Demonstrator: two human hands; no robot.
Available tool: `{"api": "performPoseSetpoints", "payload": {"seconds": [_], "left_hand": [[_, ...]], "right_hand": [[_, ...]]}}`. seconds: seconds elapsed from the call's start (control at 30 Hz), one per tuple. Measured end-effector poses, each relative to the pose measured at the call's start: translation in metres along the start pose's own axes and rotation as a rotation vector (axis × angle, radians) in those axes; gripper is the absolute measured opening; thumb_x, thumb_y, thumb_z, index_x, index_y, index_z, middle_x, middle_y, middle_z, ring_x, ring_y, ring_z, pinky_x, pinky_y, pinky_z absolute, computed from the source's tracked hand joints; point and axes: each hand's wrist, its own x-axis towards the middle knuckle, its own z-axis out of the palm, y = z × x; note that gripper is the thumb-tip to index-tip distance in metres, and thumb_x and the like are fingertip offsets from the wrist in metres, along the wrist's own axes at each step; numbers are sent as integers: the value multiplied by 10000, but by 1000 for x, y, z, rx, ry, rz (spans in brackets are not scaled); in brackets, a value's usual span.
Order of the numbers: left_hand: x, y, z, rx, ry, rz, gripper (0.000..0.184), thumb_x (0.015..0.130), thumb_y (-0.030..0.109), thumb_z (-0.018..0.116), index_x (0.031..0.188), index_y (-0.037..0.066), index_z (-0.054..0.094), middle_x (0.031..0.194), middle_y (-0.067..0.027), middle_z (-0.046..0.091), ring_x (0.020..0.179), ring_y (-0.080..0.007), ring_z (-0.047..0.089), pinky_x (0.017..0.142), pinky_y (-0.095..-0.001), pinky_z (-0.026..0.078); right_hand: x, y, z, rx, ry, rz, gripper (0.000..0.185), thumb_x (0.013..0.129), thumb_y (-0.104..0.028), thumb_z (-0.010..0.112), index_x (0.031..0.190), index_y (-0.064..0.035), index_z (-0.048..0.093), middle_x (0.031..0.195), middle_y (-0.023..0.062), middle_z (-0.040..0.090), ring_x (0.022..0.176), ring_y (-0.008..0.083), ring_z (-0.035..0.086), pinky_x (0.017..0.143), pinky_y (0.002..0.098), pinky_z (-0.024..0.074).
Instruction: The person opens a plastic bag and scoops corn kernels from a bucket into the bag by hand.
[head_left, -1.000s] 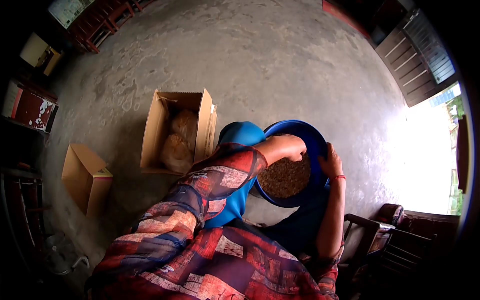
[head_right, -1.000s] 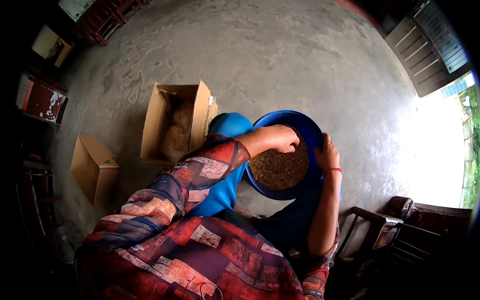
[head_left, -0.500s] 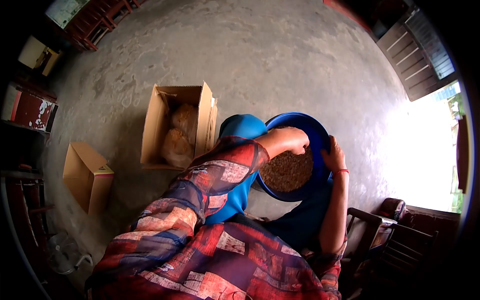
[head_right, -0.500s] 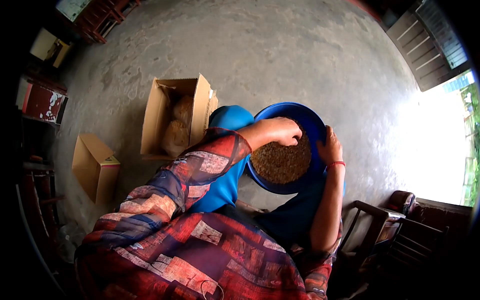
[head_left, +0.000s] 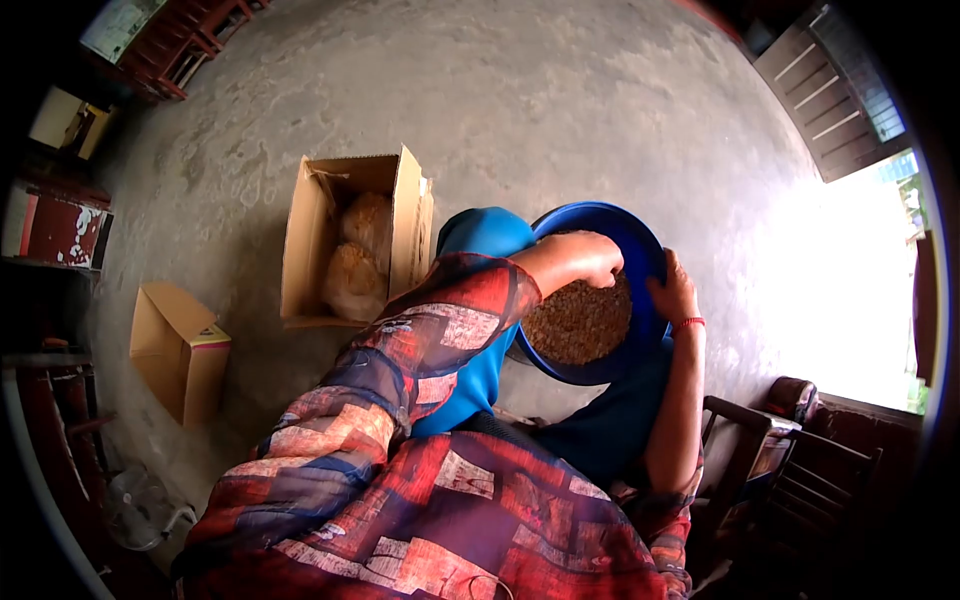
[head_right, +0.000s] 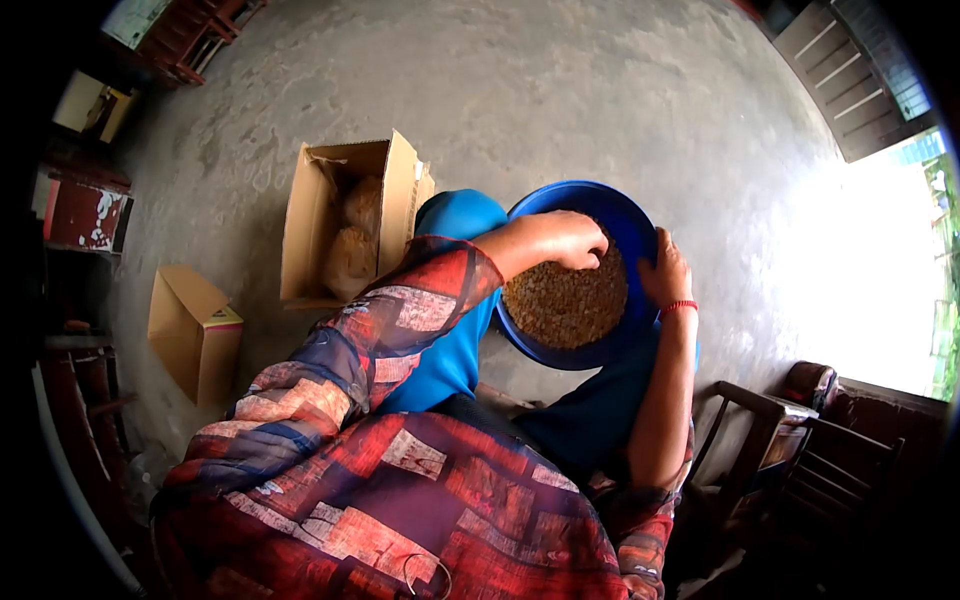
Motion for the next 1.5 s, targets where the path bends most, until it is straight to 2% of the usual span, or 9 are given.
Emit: {"api": "performPoseSetpoints", "payload": {"seconds": [0.13,0.2,0.37,0.53,0.67,0.93,1.23,1.5], "left_hand": [[-2,3,-5,9,-1,2,271,744,268,556,944,98,620,916,-124,619,891,-294,571,765,-408,449],[1,-2,-1,18,35,31,257,728,263,560,920,106,628,873,-121,626,841,-296,583,727,-409,458],[5,-6,-3,49,70,39,236,723,239,520,879,106,637,842,-134,621,798,-306,584,682,-419,458],[5,-8,-7,41,221,-1,228,746,200,525,910,81,630,861,-130,626,840,-294,585,734,-400,453],[2,-4,-11,29,301,-61,218,752,200,533,909,89,635,872,-117,632,838,-270,593,734,-386,460],[2,-4,-15,58,400,-56,220,749,215,543,917,102,630,854,-94,632,814,-247,596,729,-357,467],[-1,-7,-14,81,427,-40,216,759,229,554,922,108,628,868,-84,635,823,-240,596,740,-353,464],[-15,-24,-18,22,451,-31,249,754,229,554,936,75,625,856,-119,631,812,-247,603,734,-346,465]], "right_hand": [[1,5,2,-4,-6,7,493,710,-153,556,1169,-84,390,1035,203,553,959,367,528,800,427,441],[1,5,3,-8,31,-41,472,720,-170,555,1158,-90,400,1036,202,553,956,365,529,798,425,442],[1,-1,-1,21,3,8,458,726,-203,561,1148,-100,415,1019,198,563,961,355,531,807,415,436],[3,2,3,23,-3,26,468,726,-205,564,1158,-99,419,1027,194,565,971,345,531,819,408,433],[6,7,7,9,2,10,468,726,-201,563,1159,-91,422,1029,192,567,971,339,534,824,400,433],[6,0,0,15,-22,12,469,721,-197,576,1152,-91,424,1003,183,581,949,336,546,814,400,435],[9,5,1,-22,-71,30,474,733,-230,577,1158,-99,416,997,180,584,945,334,549,809,397,438],[16,12,3,-59,-143,52,458,744,-247,555,1158,-109,418,1007,179,582,951,334,550,813,395,442]]}}
